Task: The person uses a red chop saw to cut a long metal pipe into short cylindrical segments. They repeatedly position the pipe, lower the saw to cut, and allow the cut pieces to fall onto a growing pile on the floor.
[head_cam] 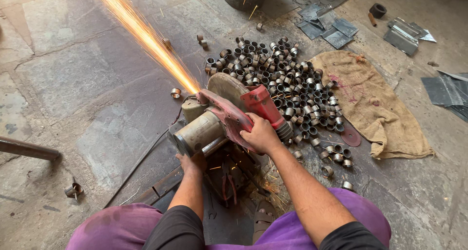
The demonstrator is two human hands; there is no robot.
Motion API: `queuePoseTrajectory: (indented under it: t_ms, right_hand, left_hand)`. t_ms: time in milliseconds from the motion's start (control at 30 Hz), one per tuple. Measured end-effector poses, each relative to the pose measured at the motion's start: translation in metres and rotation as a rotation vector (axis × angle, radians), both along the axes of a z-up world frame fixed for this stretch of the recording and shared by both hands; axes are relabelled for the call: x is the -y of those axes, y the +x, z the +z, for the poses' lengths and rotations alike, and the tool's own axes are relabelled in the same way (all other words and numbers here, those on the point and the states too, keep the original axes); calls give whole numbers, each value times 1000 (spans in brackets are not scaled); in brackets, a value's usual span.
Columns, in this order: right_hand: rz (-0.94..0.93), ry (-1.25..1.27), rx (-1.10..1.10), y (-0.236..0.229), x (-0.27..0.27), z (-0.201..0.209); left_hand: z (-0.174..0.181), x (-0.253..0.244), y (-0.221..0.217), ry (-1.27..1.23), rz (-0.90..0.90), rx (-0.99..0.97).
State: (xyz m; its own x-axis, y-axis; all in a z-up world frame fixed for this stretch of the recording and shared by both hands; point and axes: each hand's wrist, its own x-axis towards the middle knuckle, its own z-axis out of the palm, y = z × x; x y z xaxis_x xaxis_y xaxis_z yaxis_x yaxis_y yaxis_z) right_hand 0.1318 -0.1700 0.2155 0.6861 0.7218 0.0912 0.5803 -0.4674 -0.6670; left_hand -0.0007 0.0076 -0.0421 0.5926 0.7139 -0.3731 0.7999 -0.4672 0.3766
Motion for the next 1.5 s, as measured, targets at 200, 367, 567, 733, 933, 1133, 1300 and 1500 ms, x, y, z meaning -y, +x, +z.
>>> queuePoseTrajectory:
  t_ms: [200, 367, 567, 733, 933, 1133, 1300, 1500]
  right_hand:
    - [-24, -25, -20, -3, 0, 4]
    - [-25, -17, -41, -5, 0, 7]
    - [-32, -25, -51, -5, 0, 7]
    - [-7, -4, -48, -5, 1, 8]
    - [-1, 20, -25, 0, 2, -2]
    - [-7, 15, 33, 6, 13, -25]
    - [5, -16, -13, 12, 10, -32]
    - [48, -181, -28, 43, -46, 10]
  left_hand:
    - [24, 2, -6, 44, -47, -37]
    - [24, 0, -7, 56, -218, -248]
    - [-10, -6, 2, -231, 172, 117]
    - [-1, -3, -2, -298, 432, 319]
    - [10, -2, -2, -145, 253, 292]
    - [11, -3, -3, -79, 150, 176]
    - [22, -1, -1, 4, -87, -43]
    - [42, 2, -3, 75, -299, -199]
